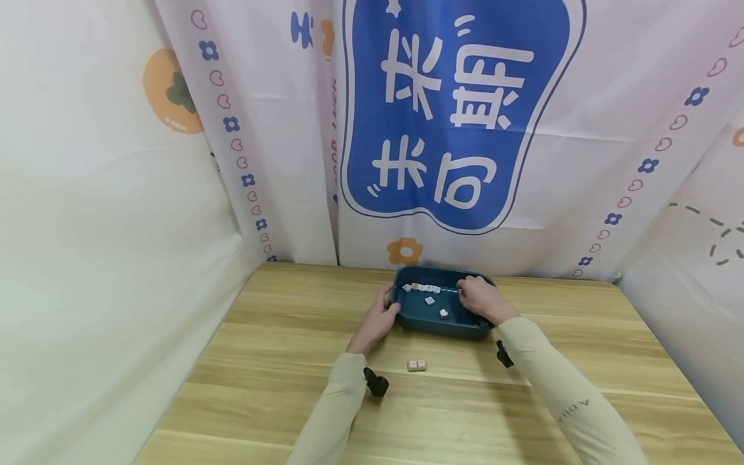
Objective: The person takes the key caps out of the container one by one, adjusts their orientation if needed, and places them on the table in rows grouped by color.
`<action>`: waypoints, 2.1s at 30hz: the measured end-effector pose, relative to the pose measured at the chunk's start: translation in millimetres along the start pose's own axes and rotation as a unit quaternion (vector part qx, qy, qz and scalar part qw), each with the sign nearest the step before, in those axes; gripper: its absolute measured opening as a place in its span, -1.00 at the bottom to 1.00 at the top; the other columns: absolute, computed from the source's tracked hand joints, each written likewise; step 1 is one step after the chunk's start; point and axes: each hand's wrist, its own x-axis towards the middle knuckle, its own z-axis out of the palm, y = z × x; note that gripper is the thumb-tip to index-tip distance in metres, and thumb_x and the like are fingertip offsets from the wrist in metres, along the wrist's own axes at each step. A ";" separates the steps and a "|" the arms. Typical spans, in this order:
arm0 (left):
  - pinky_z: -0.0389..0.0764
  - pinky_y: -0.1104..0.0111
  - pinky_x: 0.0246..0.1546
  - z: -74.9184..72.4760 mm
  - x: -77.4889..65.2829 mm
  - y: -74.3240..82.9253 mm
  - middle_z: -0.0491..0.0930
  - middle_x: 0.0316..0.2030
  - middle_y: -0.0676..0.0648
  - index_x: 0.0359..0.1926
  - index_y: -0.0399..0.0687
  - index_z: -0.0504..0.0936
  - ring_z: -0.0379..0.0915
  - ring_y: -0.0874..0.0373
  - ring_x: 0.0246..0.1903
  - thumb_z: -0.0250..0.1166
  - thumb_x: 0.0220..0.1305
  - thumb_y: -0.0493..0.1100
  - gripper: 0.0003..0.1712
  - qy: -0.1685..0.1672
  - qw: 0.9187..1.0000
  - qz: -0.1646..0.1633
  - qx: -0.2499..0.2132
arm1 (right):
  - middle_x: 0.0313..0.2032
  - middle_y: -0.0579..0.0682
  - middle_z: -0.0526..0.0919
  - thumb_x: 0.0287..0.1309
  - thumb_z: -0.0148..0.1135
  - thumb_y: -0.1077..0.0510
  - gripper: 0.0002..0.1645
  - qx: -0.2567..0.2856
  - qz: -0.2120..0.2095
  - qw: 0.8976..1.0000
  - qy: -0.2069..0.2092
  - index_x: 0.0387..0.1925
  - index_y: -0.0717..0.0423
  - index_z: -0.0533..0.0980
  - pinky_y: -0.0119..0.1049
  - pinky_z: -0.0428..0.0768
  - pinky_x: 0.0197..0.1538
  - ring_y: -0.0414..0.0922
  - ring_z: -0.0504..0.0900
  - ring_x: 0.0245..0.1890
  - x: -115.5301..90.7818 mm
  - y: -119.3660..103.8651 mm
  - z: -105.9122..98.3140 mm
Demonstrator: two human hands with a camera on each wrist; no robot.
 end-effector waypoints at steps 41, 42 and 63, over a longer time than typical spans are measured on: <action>0.31 -0.06 0.30 1.7 -0.3 0.4 0.53 0.08 -0.17 0.50 0.18 0.13 0.37 -0.04 0.18 0.00 0.44 -0.03 -0.36 0.002 1.000 0.008 -0.011 | -0.16 0.26 0.59 0.25 0.03 0.33 -0.68 0.062 0.012 0.998 0.020 -0.03 0.32 0.59 0.00 0.62 -0.03 0.07 0.60 -0.15 1.9 -1.6 3.1; 0.31 -0.05 0.30 1.7 -0.9 0.9 0.53 0.07 -0.17 0.50 0.18 0.13 0.37 -0.04 0.17 0.01 0.44 -0.03 -0.35 0.002 1.000 0.007 -0.012 | -0.16 0.26 0.59 0.26 0.03 0.33 -0.68 0.064 0.014 0.998 0.023 -0.02 0.31 0.59 0.00 0.62 -0.03 0.08 0.61 -0.14 1.3 -2.5 2.7; 0.31 -0.05 0.32 0.1 -0.3 1.1 0.52 0.12 -0.21 0.49 0.14 0.13 0.37 -0.07 0.22 0.02 0.42 -0.01 -0.34 0.000 1.000 0.011 -0.009 | -0.18 0.16 0.68 0.26 0.15 0.30 -0.71 0.081 -0.036 0.992 0.089 -0.02 0.30 0.60 -0.11 0.66 -0.16 -0.09 0.58 -0.32 -19.0 -19.3 -15.7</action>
